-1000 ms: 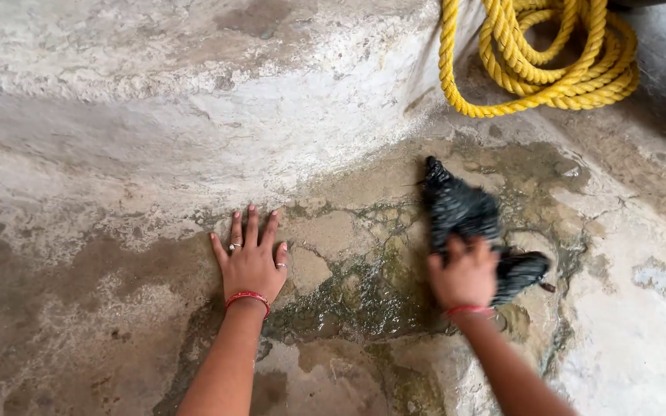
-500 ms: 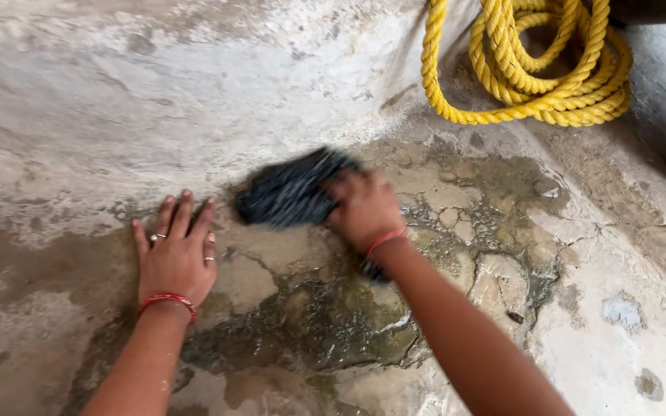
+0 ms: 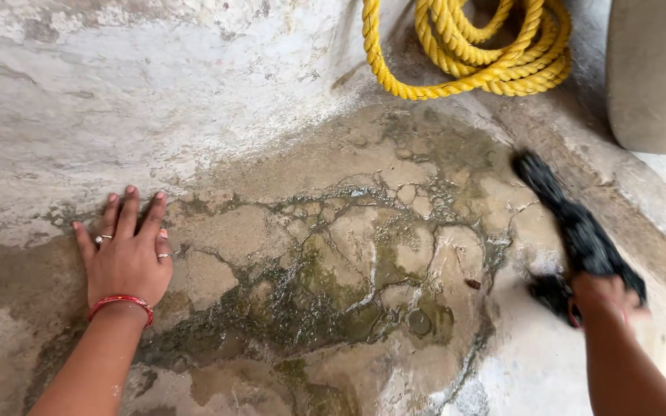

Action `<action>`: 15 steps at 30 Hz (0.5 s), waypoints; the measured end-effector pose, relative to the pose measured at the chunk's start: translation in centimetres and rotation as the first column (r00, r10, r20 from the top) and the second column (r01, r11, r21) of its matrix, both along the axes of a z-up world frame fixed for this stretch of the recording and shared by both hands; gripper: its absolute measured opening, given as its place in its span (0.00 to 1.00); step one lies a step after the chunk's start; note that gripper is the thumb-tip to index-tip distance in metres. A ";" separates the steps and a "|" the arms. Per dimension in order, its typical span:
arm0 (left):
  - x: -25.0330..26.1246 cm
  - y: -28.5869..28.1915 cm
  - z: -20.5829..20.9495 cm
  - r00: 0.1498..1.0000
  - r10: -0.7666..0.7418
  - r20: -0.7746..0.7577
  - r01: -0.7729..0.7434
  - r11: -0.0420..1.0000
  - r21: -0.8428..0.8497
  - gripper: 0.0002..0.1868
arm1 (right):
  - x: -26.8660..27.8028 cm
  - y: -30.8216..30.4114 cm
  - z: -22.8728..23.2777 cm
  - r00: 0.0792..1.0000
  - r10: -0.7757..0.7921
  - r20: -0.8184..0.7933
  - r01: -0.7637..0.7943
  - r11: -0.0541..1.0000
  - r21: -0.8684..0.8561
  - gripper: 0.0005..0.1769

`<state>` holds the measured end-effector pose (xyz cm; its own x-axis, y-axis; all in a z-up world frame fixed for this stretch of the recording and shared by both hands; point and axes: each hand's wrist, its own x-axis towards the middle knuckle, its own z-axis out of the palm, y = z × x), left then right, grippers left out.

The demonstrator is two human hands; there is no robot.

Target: Hand-wash a small black cloth and use it to scrub the floor.

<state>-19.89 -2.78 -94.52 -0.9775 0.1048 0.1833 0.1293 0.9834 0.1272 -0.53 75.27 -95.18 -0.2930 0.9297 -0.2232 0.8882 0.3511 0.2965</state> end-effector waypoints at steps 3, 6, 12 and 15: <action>0.1 0.1 -0.1 1.000 0.006 0.000 -0.006 1.000 -0.016 0.32 | 6.9 -5.5 2.4 0.795 -0.426 -0.433 0.458 0.888 -0.033 0.45; 0.1 0.6 -1.4 0.999 0.044 -0.013 -0.044 0.998 0.039 0.32 | 8.7 -7.2 -0.4 0.772 -0.307 -0.557 0.365 0.931 -0.008 0.46; 5.8 3.3 -0.5 0.995 -0.088 -0.052 0.087 0.996 -0.024 0.31 | 7.2 -13.5 -8.6 0.826 0.362 -0.432 -0.319 0.932 0.170 0.47; 9.7 4.6 1.1 0.968 -0.249 -0.012 0.249 0.968 -0.032 0.31 | 3.0 -25.6 -6.7 0.717 0.502 -0.483 -0.464 0.861 0.205 0.47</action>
<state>-10.16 1.86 -93.40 -0.9170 0.3500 0.1916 0.3722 0.9233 0.0946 2.46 49.68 -101.83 -0.7579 0.6366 0.1427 0.6280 0.7711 -0.1050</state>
